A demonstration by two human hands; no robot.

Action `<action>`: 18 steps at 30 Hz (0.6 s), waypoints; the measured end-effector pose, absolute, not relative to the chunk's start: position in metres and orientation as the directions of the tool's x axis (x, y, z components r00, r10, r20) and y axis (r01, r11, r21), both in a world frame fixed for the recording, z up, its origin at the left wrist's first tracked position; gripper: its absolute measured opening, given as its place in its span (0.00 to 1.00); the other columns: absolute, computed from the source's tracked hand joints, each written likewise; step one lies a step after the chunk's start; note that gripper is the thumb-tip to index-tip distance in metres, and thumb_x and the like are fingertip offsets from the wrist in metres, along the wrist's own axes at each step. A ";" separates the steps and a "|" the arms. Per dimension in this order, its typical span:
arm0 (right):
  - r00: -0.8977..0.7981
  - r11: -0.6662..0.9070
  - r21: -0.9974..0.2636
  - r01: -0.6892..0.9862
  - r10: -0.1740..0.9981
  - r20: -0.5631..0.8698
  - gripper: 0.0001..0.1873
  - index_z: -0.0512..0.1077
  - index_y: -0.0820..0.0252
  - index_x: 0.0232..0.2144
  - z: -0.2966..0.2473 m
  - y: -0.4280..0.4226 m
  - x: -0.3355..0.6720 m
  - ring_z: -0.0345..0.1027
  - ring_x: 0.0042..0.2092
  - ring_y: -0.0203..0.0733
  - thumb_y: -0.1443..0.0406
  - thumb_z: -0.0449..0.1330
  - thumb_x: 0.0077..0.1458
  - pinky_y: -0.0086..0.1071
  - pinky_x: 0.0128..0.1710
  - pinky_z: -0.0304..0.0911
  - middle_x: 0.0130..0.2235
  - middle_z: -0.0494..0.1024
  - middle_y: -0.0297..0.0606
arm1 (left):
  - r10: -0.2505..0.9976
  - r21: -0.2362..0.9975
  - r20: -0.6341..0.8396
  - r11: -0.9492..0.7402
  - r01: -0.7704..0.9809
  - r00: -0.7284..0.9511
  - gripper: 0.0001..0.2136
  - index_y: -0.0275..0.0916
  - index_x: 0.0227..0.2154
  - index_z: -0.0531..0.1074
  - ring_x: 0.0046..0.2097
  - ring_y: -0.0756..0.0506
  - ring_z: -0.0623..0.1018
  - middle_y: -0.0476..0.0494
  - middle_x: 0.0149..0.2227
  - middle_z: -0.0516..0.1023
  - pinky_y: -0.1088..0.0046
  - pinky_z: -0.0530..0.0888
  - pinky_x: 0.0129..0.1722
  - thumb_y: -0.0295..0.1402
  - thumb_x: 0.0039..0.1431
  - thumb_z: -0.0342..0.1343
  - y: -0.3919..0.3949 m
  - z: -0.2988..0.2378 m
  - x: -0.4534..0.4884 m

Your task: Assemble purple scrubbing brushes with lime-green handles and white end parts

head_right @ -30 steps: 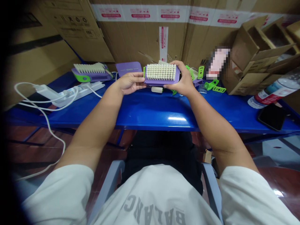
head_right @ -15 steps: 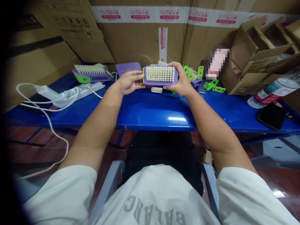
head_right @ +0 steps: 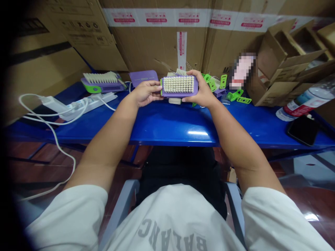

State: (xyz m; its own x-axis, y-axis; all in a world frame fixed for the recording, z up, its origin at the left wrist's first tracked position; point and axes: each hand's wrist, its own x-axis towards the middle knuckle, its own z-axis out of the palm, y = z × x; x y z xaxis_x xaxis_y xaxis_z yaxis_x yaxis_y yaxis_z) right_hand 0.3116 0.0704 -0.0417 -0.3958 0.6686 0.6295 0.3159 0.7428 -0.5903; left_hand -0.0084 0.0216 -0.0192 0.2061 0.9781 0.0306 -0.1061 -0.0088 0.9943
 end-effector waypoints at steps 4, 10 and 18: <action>-0.402 0.744 -0.601 0.293 0.666 0.628 0.78 0.73 0.42 0.68 -0.039 0.068 0.309 0.72 0.78 0.77 0.25 0.86 0.16 0.75 0.81 0.65 0.73 0.79 0.49 | 0.979 0.994 0.050 -0.030 -0.103 0.197 0.07 0.40 0.43 0.80 0.39 0.46 0.89 0.48 0.37 0.88 0.47 0.86 0.66 0.23 0.66 0.69 0.020 -0.020 -0.006; -0.374 0.735 -0.606 0.305 0.678 0.633 0.70 0.77 0.44 0.62 -0.035 0.061 0.305 0.76 0.74 0.76 0.25 0.86 0.19 0.76 0.80 0.68 0.67 0.83 0.46 | 0.979 0.992 0.091 -0.074 -0.102 0.181 0.13 0.41 0.48 0.81 0.48 0.42 0.90 0.46 0.43 0.88 0.47 0.86 0.66 0.24 0.62 0.71 0.022 -0.023 -0.006; -0.369 0.727 -0.620 0.296 0.686 0.627 0.63 0.77 0.44 0.59 -0.040 0.061 0.304 0.79 0.67 0.70 0.28 0.88 0.24 0.74 0.74 0.75 0.61 0.83 0.41 | 0.985 0.991 0.109 -0.096 -0.096 0.135 0.15 0.42 0.51 0.81 0.56 0.37 0.90 0.42 0.48 0.89 0.46 0.87 0.64 0.29 0.65 0.74 0.025 -0.026 -0.005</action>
State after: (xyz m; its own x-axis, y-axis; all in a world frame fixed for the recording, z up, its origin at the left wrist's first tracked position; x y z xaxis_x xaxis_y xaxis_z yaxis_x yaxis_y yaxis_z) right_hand 0.3039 0.0608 -0.0401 -0.3694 0.6858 0.6271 0.2961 0.7265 -0.6201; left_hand -0.0054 0.0252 -0.0262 0.1350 0.9848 0.1089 -0.0959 -0.0964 0.9907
